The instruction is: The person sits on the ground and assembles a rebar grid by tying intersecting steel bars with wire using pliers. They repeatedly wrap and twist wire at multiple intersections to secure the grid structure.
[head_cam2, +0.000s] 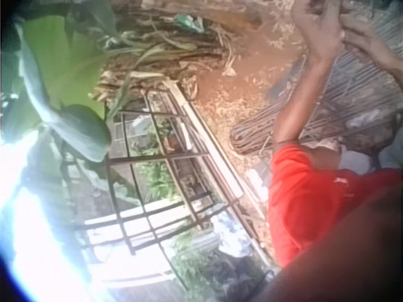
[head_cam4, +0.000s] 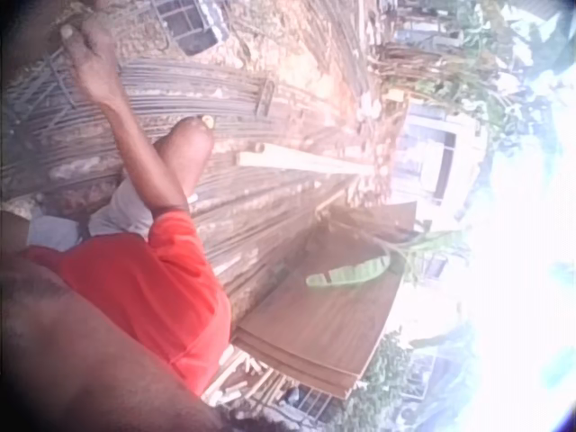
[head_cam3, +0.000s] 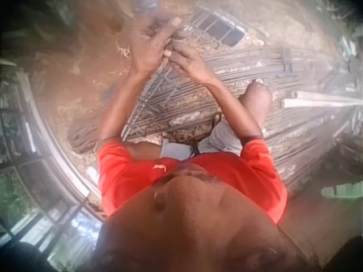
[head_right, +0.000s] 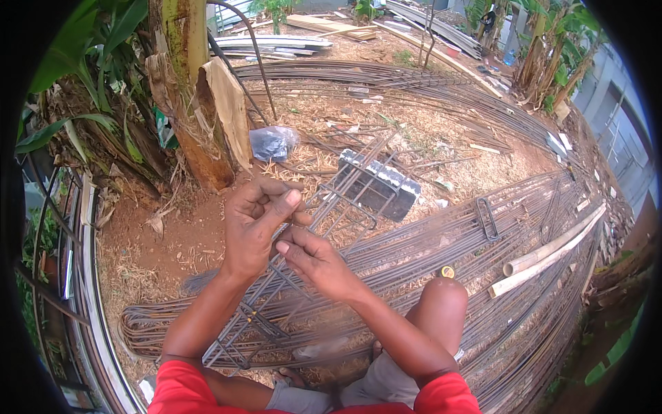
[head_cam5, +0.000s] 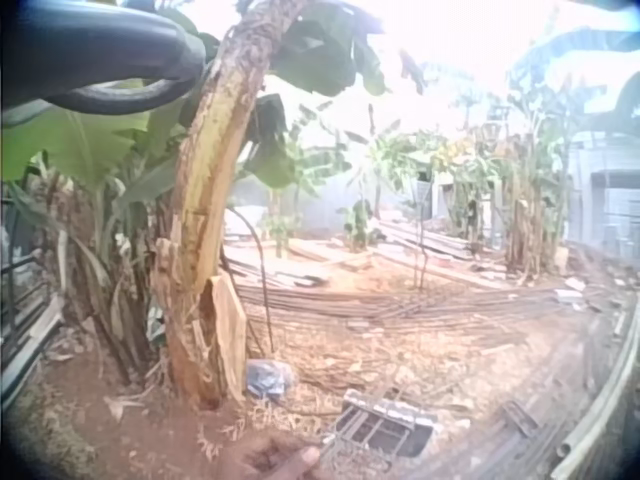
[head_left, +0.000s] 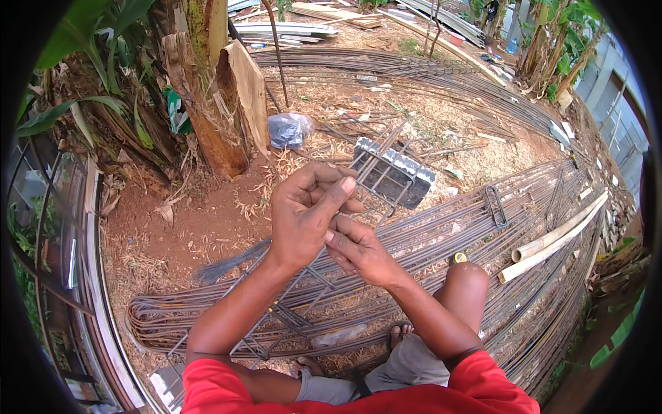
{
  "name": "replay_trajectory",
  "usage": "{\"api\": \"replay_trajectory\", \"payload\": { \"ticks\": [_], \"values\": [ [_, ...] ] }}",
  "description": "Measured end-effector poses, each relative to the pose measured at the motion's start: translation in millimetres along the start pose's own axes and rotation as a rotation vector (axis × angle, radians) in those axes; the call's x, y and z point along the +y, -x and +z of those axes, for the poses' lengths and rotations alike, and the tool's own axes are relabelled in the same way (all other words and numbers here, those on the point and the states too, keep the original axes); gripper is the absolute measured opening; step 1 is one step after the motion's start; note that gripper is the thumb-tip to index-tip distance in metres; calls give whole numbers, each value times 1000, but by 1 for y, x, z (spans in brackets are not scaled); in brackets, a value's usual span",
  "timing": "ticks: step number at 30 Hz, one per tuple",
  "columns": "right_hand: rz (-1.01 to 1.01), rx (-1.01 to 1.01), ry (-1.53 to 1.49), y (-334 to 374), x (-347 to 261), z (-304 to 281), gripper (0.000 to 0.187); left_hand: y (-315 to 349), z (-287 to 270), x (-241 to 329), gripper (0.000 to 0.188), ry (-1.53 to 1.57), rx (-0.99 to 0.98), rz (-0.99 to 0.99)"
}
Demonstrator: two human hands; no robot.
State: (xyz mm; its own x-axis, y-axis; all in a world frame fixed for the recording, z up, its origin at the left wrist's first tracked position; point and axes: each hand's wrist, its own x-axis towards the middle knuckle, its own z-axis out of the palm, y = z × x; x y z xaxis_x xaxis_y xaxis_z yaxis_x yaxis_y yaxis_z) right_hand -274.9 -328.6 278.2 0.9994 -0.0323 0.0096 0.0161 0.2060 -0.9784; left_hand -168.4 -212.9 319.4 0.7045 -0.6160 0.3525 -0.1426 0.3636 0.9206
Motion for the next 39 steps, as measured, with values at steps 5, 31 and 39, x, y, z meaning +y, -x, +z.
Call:
{"api": "replay_trajectory", "payload": {
  "ticks": [5,31,39],
  "values": [
    [-231,442,-316,-1,-15,-24,24,-10,0,4,15,69,5,28],
    [-121,-78,30,22,-15,5,26,-23,-20,22,23,182,13,-20],
    [-275,322,212,-3,19,5,27,-2,-6,30,15,13,-32,126]
  ]
}}
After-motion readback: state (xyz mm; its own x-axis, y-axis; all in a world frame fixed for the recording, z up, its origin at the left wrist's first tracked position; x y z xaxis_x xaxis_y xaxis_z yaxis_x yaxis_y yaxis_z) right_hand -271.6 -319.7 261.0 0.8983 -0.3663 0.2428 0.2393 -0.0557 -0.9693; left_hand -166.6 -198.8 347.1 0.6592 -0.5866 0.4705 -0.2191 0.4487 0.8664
